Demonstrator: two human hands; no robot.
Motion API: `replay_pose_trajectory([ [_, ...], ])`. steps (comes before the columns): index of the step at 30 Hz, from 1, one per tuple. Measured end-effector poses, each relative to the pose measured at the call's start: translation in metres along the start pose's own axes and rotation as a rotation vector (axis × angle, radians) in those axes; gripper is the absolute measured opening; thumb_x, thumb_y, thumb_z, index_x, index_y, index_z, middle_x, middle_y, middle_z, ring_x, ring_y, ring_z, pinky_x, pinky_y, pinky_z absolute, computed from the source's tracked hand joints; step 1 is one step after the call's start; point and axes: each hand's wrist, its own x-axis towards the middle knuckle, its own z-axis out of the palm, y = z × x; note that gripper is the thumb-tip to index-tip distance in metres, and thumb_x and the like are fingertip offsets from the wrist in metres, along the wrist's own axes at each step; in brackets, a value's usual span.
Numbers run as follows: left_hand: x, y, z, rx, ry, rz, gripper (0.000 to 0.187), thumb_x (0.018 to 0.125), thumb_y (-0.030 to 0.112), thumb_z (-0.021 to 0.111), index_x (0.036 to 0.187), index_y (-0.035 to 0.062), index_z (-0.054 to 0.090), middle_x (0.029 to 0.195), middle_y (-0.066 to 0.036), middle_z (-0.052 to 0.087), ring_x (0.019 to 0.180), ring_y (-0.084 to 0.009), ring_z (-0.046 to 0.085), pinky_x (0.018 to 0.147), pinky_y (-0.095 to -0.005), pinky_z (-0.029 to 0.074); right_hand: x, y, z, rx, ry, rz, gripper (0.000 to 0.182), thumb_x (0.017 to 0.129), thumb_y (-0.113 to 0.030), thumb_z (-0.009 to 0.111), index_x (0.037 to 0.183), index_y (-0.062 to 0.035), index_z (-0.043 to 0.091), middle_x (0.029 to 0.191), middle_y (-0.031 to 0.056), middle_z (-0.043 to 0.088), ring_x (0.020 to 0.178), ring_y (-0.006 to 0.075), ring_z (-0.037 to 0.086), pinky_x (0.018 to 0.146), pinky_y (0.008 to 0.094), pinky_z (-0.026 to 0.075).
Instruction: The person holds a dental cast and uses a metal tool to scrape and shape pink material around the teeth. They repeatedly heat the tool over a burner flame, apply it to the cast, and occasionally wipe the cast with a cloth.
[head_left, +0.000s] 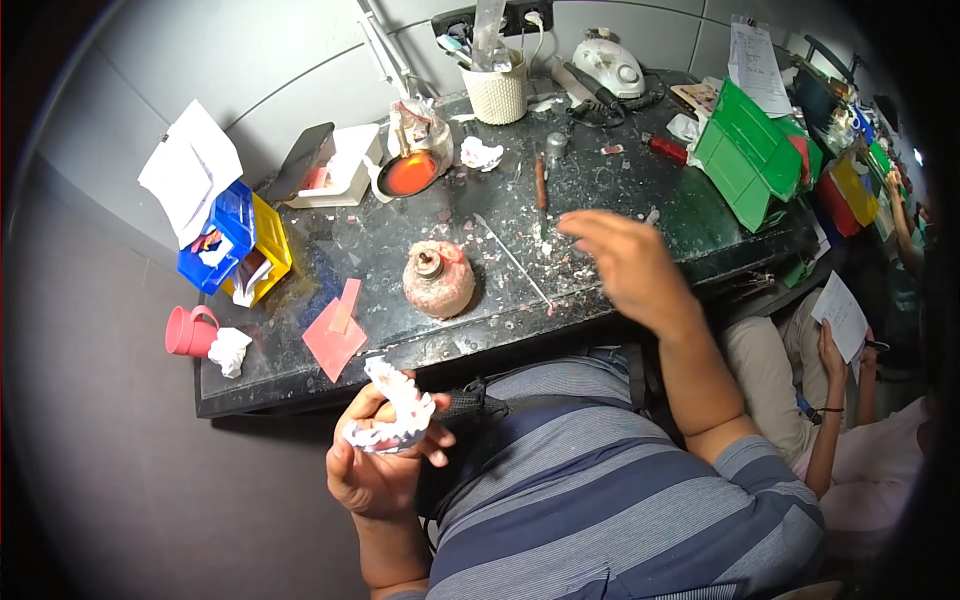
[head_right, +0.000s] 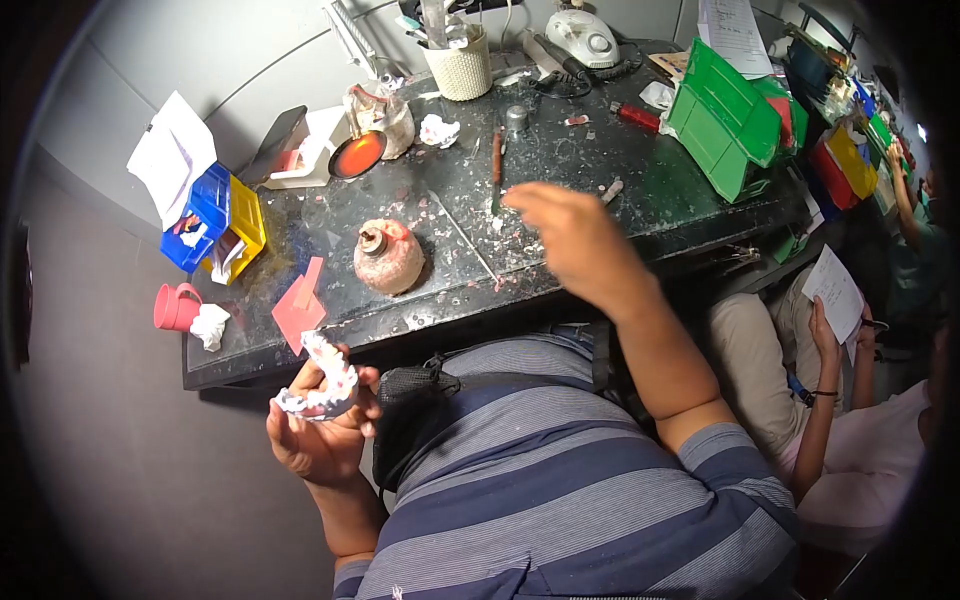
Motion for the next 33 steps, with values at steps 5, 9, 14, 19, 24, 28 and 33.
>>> replay_pose_trajectory([
  [5,0.005,-0.004,0.015,0.098,0.108,-0.036,0.084,0.09,0.044,0.061,0.143,-0.0144,0.031,0.131,-0.048,0.043,0.106,-0.0494,0.064,0.082,-0.0457,0.06,-0.009,0.009,-0.052,-0.288,-0.23,-0.028,0.024,0.078,0.005,0.067,0.102,0.0006,0.069,0.11,0.0157,0.068,0.104,0.035,0.061,0.091,0.0395,0.05],
  [9,0.009,-0.007,0.018,0.11,0.102,-0.022,0.077,0.089,0.035,0.063,0.14,-0.0138,0.033,0.132,-0.051,0.04,0.112,-0.0545,0.059,0.086,-0.0527,0.059,-0.009,0.017,-0.052,-0.226,-0.259,-0.015,0.017,0.077,0.005,0.068,0.094,0.0,0.068,0.098,0.0131,0.067,0.095,0.034,0.06,0.085,0.0412,0.048],
  [14,0.005,-0.004,0.021,0.144,0.107,0.008,0.077,0.088,0.033,0.064,0.14,-0.0143,0.031,0.131,-0.051,0.041,0.113,-0.0559,0.058,0.086,-0.0554,0.058,-0.001,0.011,-0.052,-0.254,-0.304,0.023,0.009,0.078,0.004,0.067,0.083,-0.0003,0.062,0.087,0.0107,0.061,0.086,0.0322,0.056,0.081,0.0408,0.043],
  [19,0.004,-0.002,0.023,0.163,0.093,-0.003,0.082,0.086,0.036,0.066,0.139,-0.0154,0.03,0.128,-0.051,0.043,0.112,-0.0574,0.058,0.085,-0.0563,0.058,0.003,0.01,-0.05,-0.316,-0.321,0.0,0.011,0.08,0.004,0.065,0.087,-0.0008,0.059,0.084,0.0109,0.059,0.087,0.0326,0.054,0.082,0.0392,0.043],
  [24,0.002,0.0,0.026,0.147,0.084,0.009,0.084,0.085,0.037,0.067,0.138,-0.0175,0.029,0.126,-0.052,0.044,0.111,-0.058,0.058,0.085,-0.0575,0.058,0.006,0.011,-0.042,-0.066,-0.138,0.118,0.008,0.089,0.005,0.06,0.094,0.0003,0.055,0.08,0.0092,0.061,0.072,0.0178,0.058,0.067,0.0314,0.047],
  [28,0.0,0.003,0.032,0.158,0.091,0.021,0.087,0.083,0.036,0.068,0.136,-0.0199,0.028,0.125,-0.052,0.045,0.111,-0.0588,0.058,0.087,-0.0586,0.057,0.004,0.009,-0.037,0.129,0.055,0.16,0.004,0.094,0.001,0.06,0.097,0.0001,0.058,0.083,0.0061,0.065,0.07,0.0096,0.06,0.062,0.0249,0.049],
  [33,-0.002,0.003,0.039,0.157,0.137,0.037,0.088,0.077,0.031,0.069,0.135,-0.0199,0.028,0.124,-0.052,0.046,0.111,-0.0586,0.058,0.087,-0.0581,0.057,-0.002,0.0,-0.049,0.691,0.027,0.179,0.016,0.097,0.0,0.059,0.112,0.0048,0.061,0.092,0.0112,0.067,0.078,0.0154,0.068,0.072,0.0273,0.058],
])
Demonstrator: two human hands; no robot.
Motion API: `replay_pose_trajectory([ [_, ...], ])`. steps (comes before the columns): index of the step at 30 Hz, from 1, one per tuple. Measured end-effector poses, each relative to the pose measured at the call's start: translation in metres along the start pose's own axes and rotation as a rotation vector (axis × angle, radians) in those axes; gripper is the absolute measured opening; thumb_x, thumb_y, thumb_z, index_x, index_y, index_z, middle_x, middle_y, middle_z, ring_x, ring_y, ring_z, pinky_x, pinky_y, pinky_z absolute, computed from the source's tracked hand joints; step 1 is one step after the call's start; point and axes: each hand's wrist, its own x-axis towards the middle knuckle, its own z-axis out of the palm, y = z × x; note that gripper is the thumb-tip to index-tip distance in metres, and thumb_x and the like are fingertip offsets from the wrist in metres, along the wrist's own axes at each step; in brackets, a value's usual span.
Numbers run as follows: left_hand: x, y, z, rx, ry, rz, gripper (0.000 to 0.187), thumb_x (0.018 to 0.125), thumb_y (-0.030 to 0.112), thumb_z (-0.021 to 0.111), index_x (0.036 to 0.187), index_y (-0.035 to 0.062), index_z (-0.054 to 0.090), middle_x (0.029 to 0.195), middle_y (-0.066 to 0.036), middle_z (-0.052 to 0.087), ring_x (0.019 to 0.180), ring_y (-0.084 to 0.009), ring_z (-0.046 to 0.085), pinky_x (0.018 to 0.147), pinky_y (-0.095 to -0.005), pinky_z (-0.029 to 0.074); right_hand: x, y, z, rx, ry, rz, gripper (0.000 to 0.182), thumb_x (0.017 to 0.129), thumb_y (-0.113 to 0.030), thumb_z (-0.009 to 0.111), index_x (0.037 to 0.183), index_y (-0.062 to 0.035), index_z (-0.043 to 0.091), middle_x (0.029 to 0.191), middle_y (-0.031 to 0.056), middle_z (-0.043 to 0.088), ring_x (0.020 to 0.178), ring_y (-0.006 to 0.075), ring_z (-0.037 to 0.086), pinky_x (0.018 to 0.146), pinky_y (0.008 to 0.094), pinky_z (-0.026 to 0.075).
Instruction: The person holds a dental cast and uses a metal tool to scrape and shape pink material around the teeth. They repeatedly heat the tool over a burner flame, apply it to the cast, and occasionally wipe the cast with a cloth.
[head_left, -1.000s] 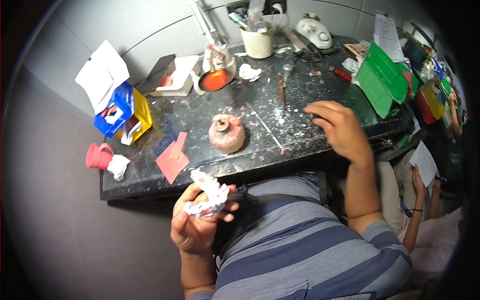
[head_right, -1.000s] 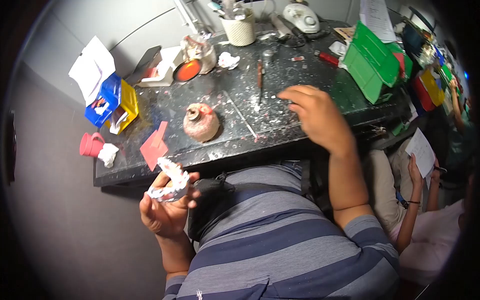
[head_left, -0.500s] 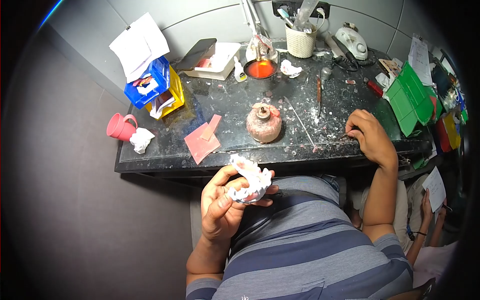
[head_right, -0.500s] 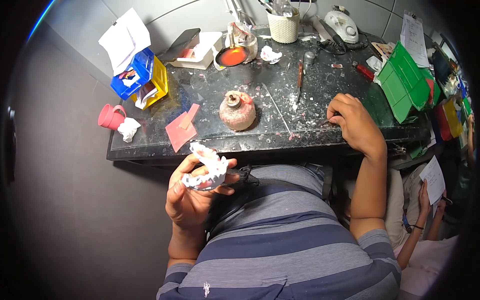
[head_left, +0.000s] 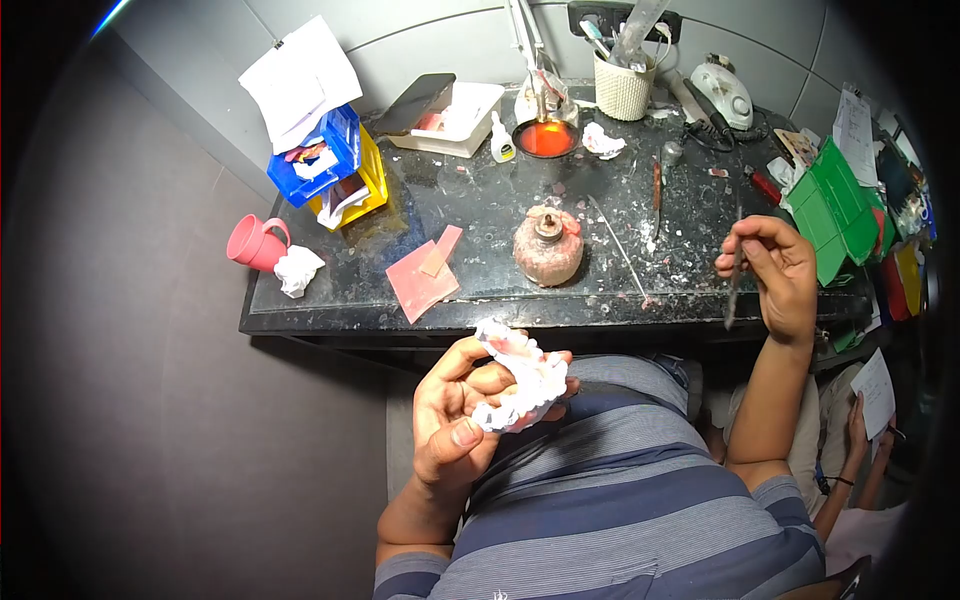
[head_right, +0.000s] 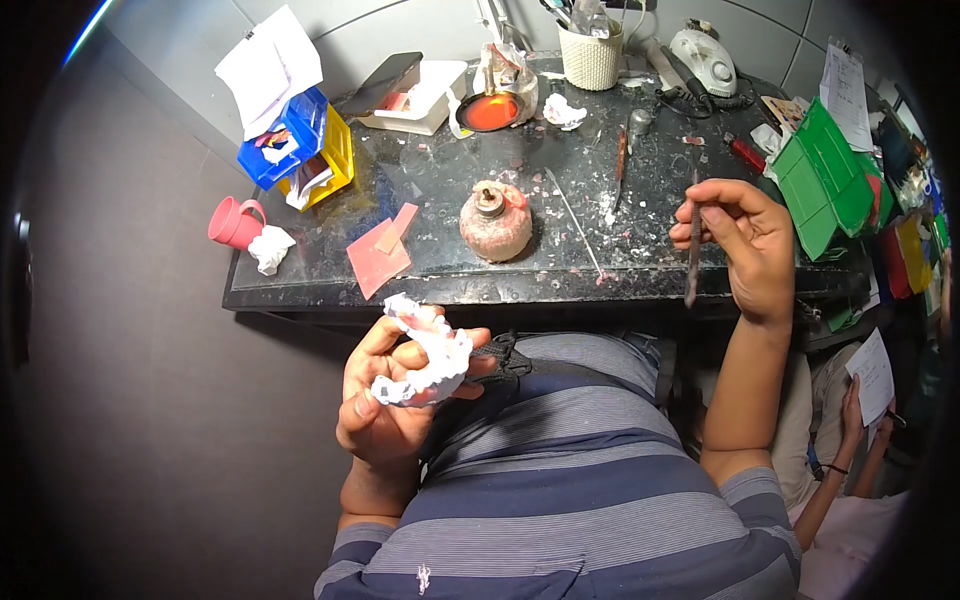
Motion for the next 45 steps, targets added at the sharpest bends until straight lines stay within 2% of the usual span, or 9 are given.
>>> replay_pose_trajectory([
  [6,0.004,-0.005,0.005,-0.002,0.009,-0.013,0.088,0.075,0.03,0.07,0.135,-0.0197,0.029,0.126,-0.051,0.045,0.112,-0.0576,0.058,0.089,-0.0566,0.057,-0.012,-0.008,0.03,0.422,-0.114,-0.121,0.042,0.086,-0.002,0.073,0.122,0.0108,0.057,0.098,0.0166,0.069,0.084,0.0221,0.071,0.074,0.0361,0.061],
  [9,0.006,-0.01,0.007,-0.02,0.039,0.007,0.086,0.075,0.029,0.07,0.135,-0.0194,0.031,0.13,-0.05,0.043,0.112,-0.0555,0.059,0.09,-0.0546,0.058,-0.023,-0.027,0.075,0.428,-0.059,-0.088,0.024,0.096,-0.009,0.061,0.109,0.0104,0.06,0.094,0.0195,0.068,0.082,0.0237,0.07,0.074,0.0361,0.06],
  [19,0.004,-0.032,0.0,0.06,-0.043,0.103,0.085,0.081,0.009,0.075,0.147,-0.0088,0.023,0.14,-0.037,0.045,0.129,-0.0402,0.053,0.105,-0.0451,0.047,-0.035,-0.03,0.11,-0.345,-0.269,-0.518,0.026,0.09,-0.006,0.071,0.112,0.0054,0.065,0.099,0.0187,0.071,0.093,0.0266,0.072,0.081,0.0324,0.058],
  [27,0.008,-0.04,0.005,0.331,-0.1,0.341,0.086,0.082,0.01,0.072,0.149,-0.0069,0.021,0.144,-0.038,0.039,0.128,-0.0418,0.053,0.105,-0.045,0.047,-0.045,-0.037,0.117,-0.231,-0.201,-0.415,0.026,0.084,0.005,0.072,0.109,0.0042,0.068,0.102,0.0197,0.071,0.091,0.0285,0.072,0.08,0.0331,0.058],
  [29,0.008,-0.032,0.008,-0.082,0.091,-0.027,0.085,0.086,0.024,0.065,0.151,-0.0079,0.021,0.143,-0.039,0.04,0.119,-0.0438,0.059,0.098,-0.0458,0.051,-0.045,-0.035,0.116,-0.207,-0.164,-0.413,0.026,0.082,0.006,0.073,0.108,0.0037,0.068,0.102,0.0192,0.071,0.09,0.0278,0.072,0.079,0.0328,0.059],
  [31,0.014,-0.037,-0.011,-0.16,-0.075,0.014,0.089,0.086,0.043,0.051,0.153,-0.0073,0.021,0.139,-0.041,0.045,0.095,-0.0407,0.065,0.079,-0.0434,0.054,-0.043,-0.033,0.111,-0.285,-0.181,-0.498,0.029,0.081,0.005,0.076,0.108,0.002,0.068,0.099,0.0179,0.071,0.089,0.0266,0.072,0.076,0.0321,0.06],
  [37,0.016,-0.043,-0.033,-0.623,-0.142,-0.165,0.065,0.102,0.042,0.027,0.144,-0.0076,0.036,0.127,-0.04,0.055,0.093,-0.0381,0.065,0.064,-0.038,0.053,-0.042,-0.03,0.109,-0.226,-0.193,-0.499,0.025,0.083,-0.001,0.076,0.107,0.0005,0.068,0.1,0.0183,0.07,0.09,0.0263,0.072,0.076,0.0321,0.059],
  [42,0.015,-0.036,-0.023,-0.711,-0.002,-0.314,0.051,0.106,0.034,0.023,0.116,-0.0071,0.052,0.085,-0.037,0.064,0.033,-0.0262,0.048,0.03,-0.0266,0.037,-0.043,-0.031,0.111,-0.195,-0.257,-0.477,0.022,0.091,-0.009,0.071,0.109,0.0017,0.066,0.105,0.0203,0.07,0.095,0.0288,0.071,0.081,0.0334,0.058],
  [45,0.015,-0.034,-0.027,-0.713,-0.005,-0.428,0.049,0.106,0.033,0.024,0.116,-0.0061,0.052,0.083,-0.037,0.064,0.03,-0.0239,0.046,0.028,-0.0266,0.035,-0.044,-0.032,0.113,-0.242,-0.294,-0.464,0.021,0.091,-0.009,0.07,0.109,0.0019,0.066,0.105,0.0199,0.071,0.098,0.0299,0.071,0.084,0.0354,0.059],
])
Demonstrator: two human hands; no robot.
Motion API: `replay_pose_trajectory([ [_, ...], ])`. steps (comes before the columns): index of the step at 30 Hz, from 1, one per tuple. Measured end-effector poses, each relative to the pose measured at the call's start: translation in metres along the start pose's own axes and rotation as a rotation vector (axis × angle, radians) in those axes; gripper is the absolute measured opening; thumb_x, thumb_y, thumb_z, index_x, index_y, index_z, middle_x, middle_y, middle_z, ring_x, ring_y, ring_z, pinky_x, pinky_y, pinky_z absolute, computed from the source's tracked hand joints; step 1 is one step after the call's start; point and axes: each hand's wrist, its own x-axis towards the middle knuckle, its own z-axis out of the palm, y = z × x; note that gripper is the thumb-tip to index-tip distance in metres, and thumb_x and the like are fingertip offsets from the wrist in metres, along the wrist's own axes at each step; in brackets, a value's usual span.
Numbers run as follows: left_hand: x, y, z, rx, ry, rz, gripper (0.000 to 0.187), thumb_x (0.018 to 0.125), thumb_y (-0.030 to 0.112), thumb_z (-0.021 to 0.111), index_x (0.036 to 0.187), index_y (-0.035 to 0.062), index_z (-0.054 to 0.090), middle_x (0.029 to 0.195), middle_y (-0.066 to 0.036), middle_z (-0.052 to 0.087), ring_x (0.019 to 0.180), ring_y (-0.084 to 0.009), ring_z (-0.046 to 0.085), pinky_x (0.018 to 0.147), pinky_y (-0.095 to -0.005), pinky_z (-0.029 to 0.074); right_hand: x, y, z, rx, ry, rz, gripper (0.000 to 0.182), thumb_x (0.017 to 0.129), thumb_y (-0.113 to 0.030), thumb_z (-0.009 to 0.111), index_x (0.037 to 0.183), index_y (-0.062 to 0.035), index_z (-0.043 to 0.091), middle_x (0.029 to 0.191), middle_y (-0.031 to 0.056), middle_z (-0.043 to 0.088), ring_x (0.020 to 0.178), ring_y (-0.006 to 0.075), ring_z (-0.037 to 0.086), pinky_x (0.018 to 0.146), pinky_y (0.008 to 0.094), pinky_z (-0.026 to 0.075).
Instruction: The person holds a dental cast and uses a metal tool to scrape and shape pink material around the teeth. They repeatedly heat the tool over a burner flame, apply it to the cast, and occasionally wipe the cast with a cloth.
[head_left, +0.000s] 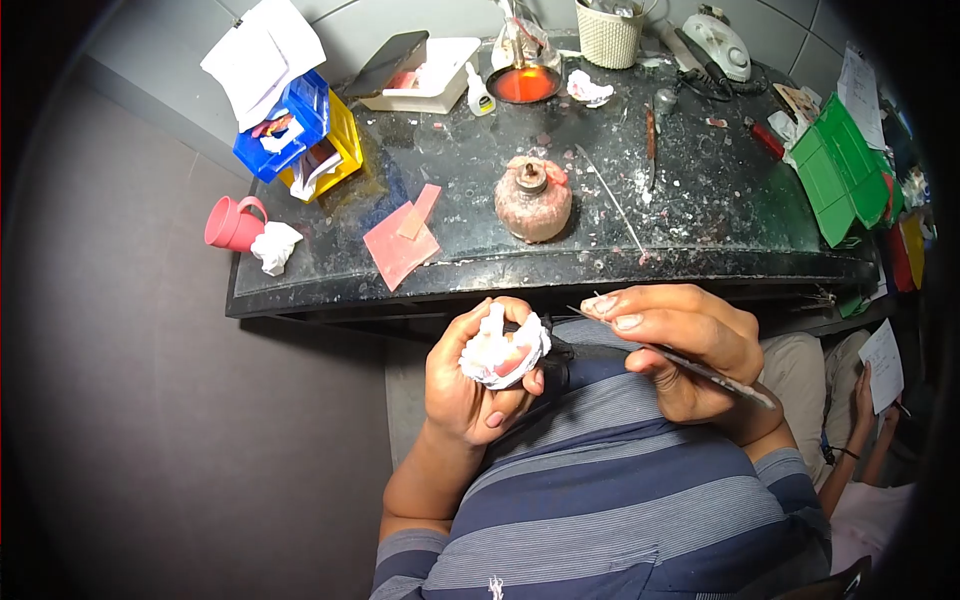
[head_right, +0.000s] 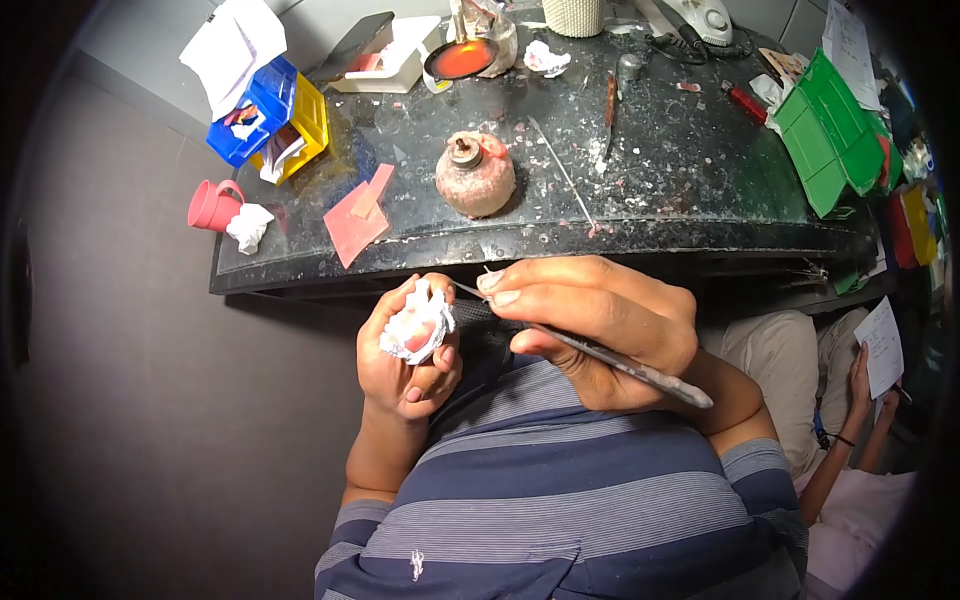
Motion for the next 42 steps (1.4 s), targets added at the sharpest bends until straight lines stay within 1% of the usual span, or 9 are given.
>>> replay_pose_trajectory([
  [12,0.005,-0.005,-0.001,-0.056,-0.095,-0.097,0.053,0.106,0.034,0.025,0.129,-0.0071,0.049,0.093,-0.032,0.067,0.032,-0.0259,0.049,0.03,-0.0299,0.039,0.007,0.011,0.023,0.05,-0.093,0.024,0.029,0.081,-0.005,0.078,0.108,0.0014,0.07,0.101,0.0196,0.072,0.09,0.03,0.073,0.076,0.0342,0.06],
  [14,0.003,-0.01,0.009,0.11,0.028,0.041,0.059,0.106,0.038,0.024,0.14,-0.0068,0.043,0.111,-0.03,0.066,0.059,-0.0321,0.065,0.049,-0.036,0.053,0.008,0.01,0.023,0.03,-0.073,0.029,0.028,0.08,-0.004,0.079,0.105,0.0018,0.07,0.098,0.0201,0.071,0.087,0.0291,0.073,0.074,0.0327,0.059],
  [15,0.0,-0.015,0.012,0.085,0.0,0.14,0.063,0.106,0.042,0.022,0.148,-0.005,0.034,0.125,-0.028,0.061,0.095,-0.0364,0.068,0.076,-0.0443,0.056,0.007,0.011,0.024,0.021,-0.047,0.032,0.028,0.079,-0.004,0.08,0.105,0.0015,0.07,0.097,0.019,0.072,0.086,0.0275,0.073,0.074,0.0323,0.059],
  [19,0.001,-0.03,0.019,0.663,0.012,0.388,0.088,0.099,0.058,0.043,0.154,-0.0034,0.011,0.149,-0.021,0.04,0.136,-0.0316,0.044,0.112,-0.0427,0.035,0.005,0.013,0.024,-0.013,0.027,0.059,0.029,0.077,-0.004,0.082,0.103,0.0008,0.071,0.096,0.0166,0.072,0.086,0.0241,0.072,0.073,0.0317,0.059],
  [26,0.008,-0.035,0.009,0.852,-0.068,0.643,0.066,0.103,0.025,0.05,0.152,0.003,0.012,0.145,-0.025,0.036,0.121,-0.0269,0.053,0.104,-0.0418,0.044,0.004,0.0,0.025,0.039,-0.035,0.123,0.027,0.077,-0.001,0.082,0.101,0.0024,0.072,0.095,0.0179,0.074,0.088,0.0252,0.074,0.077,0.0332,0.061],
  [32,0.0,-0.03,0.013,0.661,0.038,0.545,0.061,0.097,0.04,0.053,0.14,0.0061,0.026,0.128,-0.02,0.043,0.1,-0.0218,0.058,0.08,-0.036,0.051,-0.003,0.001,0.029,0.179,-0.127,0.19,0.035,0.084,-0.002,0.076,0.117,0.0028,0.068,0.106,0.0191,0.072,0.093,0.0274,0.073,0.08,0.0329,0.06],
  [34,-0.004,-0.03,0.013,0.44,-0.083,0.375,0.073,0.09,0.049,0.061,0.139,0.0071,0.027,0.126,-0.017,0.043,0.09,-0.0173,0.053,0.065,-0.0308,0.046,0.002,0.0,0.025,0.161,-0.149,0.123,0.035,0.085,0.002,0.073,0.119,0.0037,0.067,0.11,0.0207,0.071,0.094,0.0263,0.073,0.081,0.0328,0.06],
  [36,-0.004,-0.03,0.016,0.717,0.046,0.413,0.093,0.076,0.065,0.072,0.136,0.0078,0.029,0.116,-0.011,0.045,0.074,-0.0101,0.045,0.053,-0.0228,0.037,0.003,-0.004,0.021,0.216,-0.142,0.159,0.038,0.084,0.009,0.07,0.121,0.0034,0.066,0.114,0.0219,0.068,0.096,0.0252,0.072,0.081,0.0315,0.06],
  [42,-0.004,-0.033,0.022,0.78,0.072,0.34,0.098,0.078,0.085,0.051,0.132,0.0043,0.037,0.09,-0.003,0.051,0.062,-0.0052,0.041,0.047,-0.0199,0.032,0.009,-0.007,0.014,0.099,-0.176,-0.014,0.037,0.081,0.008,0.072,0.117,0.0008,0.068,0.113,0.0202,0.066,0.095,0.026,0.071,0.08,0.0314,0.061],
])
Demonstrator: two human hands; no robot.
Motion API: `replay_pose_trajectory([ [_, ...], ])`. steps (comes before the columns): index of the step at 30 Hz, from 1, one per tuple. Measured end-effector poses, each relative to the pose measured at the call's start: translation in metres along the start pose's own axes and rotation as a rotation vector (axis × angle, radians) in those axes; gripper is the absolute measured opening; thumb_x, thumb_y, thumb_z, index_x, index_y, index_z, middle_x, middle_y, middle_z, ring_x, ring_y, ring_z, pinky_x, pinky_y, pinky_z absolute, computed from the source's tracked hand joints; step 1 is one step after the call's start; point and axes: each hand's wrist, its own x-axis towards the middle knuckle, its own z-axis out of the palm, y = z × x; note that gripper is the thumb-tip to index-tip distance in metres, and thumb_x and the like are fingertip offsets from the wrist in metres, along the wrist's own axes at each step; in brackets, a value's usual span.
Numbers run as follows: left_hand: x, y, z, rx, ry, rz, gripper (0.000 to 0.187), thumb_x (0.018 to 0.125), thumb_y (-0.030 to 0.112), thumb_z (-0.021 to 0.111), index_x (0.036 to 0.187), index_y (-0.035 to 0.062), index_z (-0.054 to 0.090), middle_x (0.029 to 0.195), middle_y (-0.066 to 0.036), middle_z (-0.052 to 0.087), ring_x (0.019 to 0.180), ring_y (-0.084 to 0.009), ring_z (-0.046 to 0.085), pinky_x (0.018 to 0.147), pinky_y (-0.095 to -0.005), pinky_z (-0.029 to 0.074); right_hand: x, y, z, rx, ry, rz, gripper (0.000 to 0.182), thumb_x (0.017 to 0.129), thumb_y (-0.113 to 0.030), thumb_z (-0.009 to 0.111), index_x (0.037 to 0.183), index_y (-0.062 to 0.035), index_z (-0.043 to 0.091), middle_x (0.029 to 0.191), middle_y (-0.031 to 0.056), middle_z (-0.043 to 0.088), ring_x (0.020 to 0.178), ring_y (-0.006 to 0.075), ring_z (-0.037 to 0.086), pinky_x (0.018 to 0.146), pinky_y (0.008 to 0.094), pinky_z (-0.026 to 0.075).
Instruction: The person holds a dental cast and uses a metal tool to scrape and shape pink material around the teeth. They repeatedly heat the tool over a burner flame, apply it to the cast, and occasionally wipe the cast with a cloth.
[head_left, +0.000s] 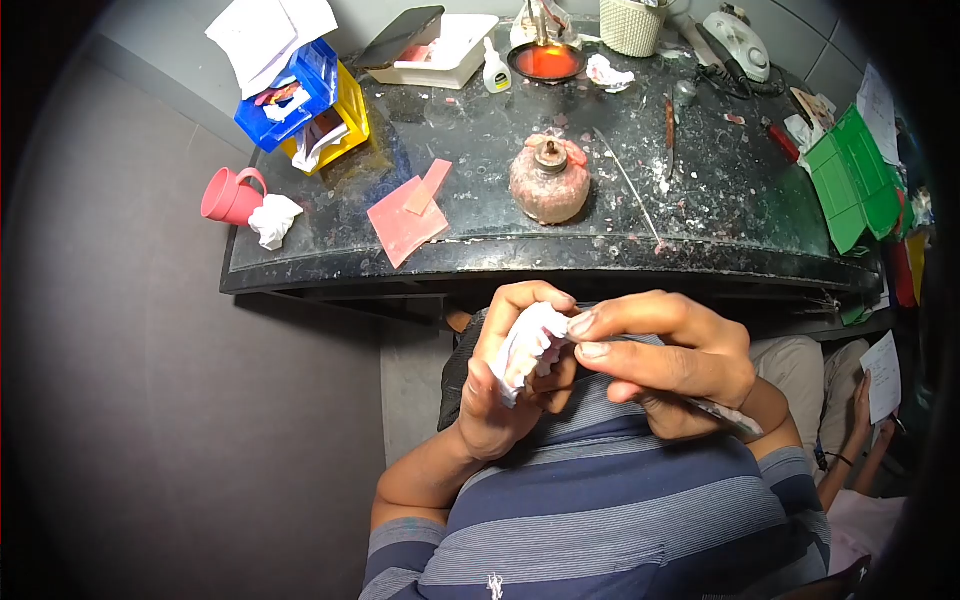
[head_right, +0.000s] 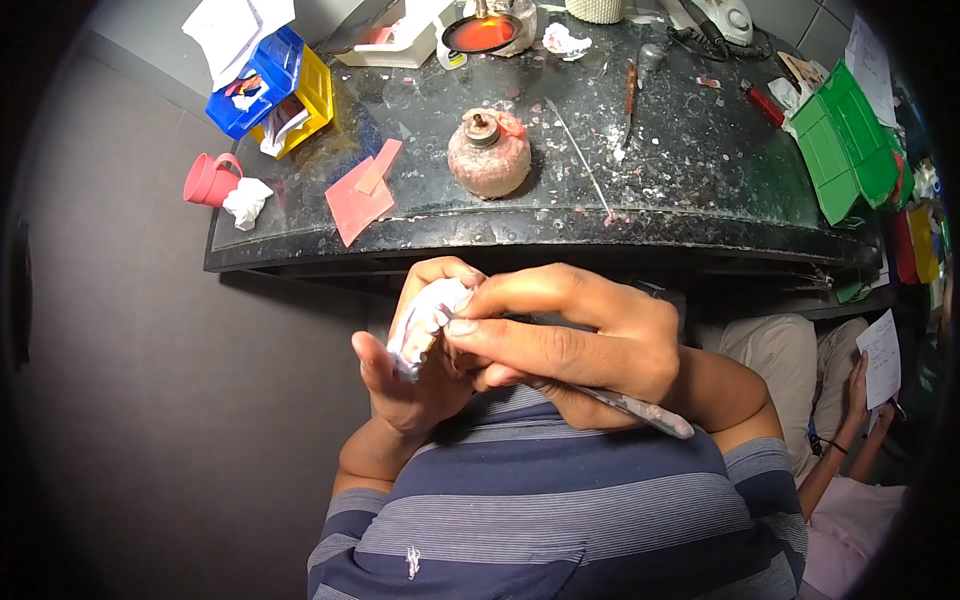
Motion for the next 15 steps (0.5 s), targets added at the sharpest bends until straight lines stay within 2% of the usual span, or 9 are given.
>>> replay_pose_trajectory([
  [1,0.0,0.0006,0.0012,0.0,-0.002,-0.002,0.098,0.078,0.085,0.051,0.132,0.0043,0.037,0.09,-0.003,0.051,0.062,-0.0052,0.041,0.047,-0.0199,0.032,-0.0029,-0.0011,0.003,-0.052,0.032,0.054,0.025,0.091,-0.018,0.07,0.106,0.0012,0.07,0.109,0.0189,0.069,0.1,0.0327,0.071,0.085,0.0397,0.06],
  [3,-0.0006,0.0012,0.003,0.021,0.039,-0.048,0.1,0.078,0.089,0.045,0.13,0.0047,0.04,0.091,-0.001,0.051,0.064,-0.0041,0.041,0.05,-0.0189,0.031,-0.0023,-0.0001,0.0043,-0.052,0.034,0.03,0.024,0.091,-0.019,0.07,0.105,0.0009,0.069,0.108,0.0188,0.069,0.101,0.0334,0.071,0.086,0.0408,0.06],
  [5,-0.0013,-0.0009,0.0021,0.05,0.055,-0.045,0.101,0.077,0.091,0.044,0.13,0.0051,0.041,0.091,0.0,0.05,0.064,-0.0033,0.04,0.051,-0.0184,0.03,-0.0005,0.002,0.0049,-0.072,0.028,-0.04,0.023,0.091,-0.019,0.071,0.103,-0.0004,0.068,0.105,0.0184,0.07,0.103,0.0338,0.07,0.089,0.0424,0.059],
  [7,-0.0015,-0.0037,-0.0011,0.079,0.073,-0.042,0.102,0.076,0.092,0.043,0.13,0.0055,0.041,0.091,0.001,0.05,0.065,-0.0024,0.039,0.052,-0.0179,0.029,-0.0013,0.0003,0.0046,-0.07,-0.004,-0.019,0.022,0.092,-0.018,0.07,0.103,0.0,0.068,0.105,0.0184,0.07,0.103,0.0341,0.071,0.088,0.0422,0.06],
  [9,-0.0015,-0.0055,-0.0047,0.255,0.078,0.041,0.105,0.081,0.092,0.027,0.124,-0.0015,0.046,0.115,-0.013,0.055,0.106,-0.0204,0.057,0.096,-0.0359,0.044,-0.002,0.0009,0.0047,-0.07,-0.036,0.003,0.021,0.092,-0.017,0.069,0.103,0.0004,0.068,0.104,0.0185,0.071,0.103,0.0343,0.071,0.087,0.0419,0.06],
  [11,-0.0013,-0.0053,-0.0059,0.284,0.077,0.055,0.104,0.081,0.092,0.027,0.124,-0.0015,0.045,0.116,-0.013,0.054,0.106,-0.0202,0.057,0.096,-0.0357,0.045,-0.002,0.0046,0.0056,-0.086,-0.002,-0.052,0.024,0.086,-0.012,0.075,0.103,0.0023,0.068,0.103,0.0184,0.071,0.099,0.0312,0.072,0.082,0.0368,0.061],
  [15,-0.0003,-0.0048,-0.0046,0.342,0.09,0.075,0.105,0.08,0.093,0.027,0.123,-0.0016,0.045,0.116,-0.013,0.054,0.104,-0.0199,0.057,0.094,-0.0354,0.045,-0.001,0.0044,0.0055,-0.098,-0.001,-0.067,0.021,0.087,-0.012,0.074,0.101,0.0037,0.068,0.099,0.0187,0.071,0.098,0.0321,0.072,0.08,0.0366,0.061],
])
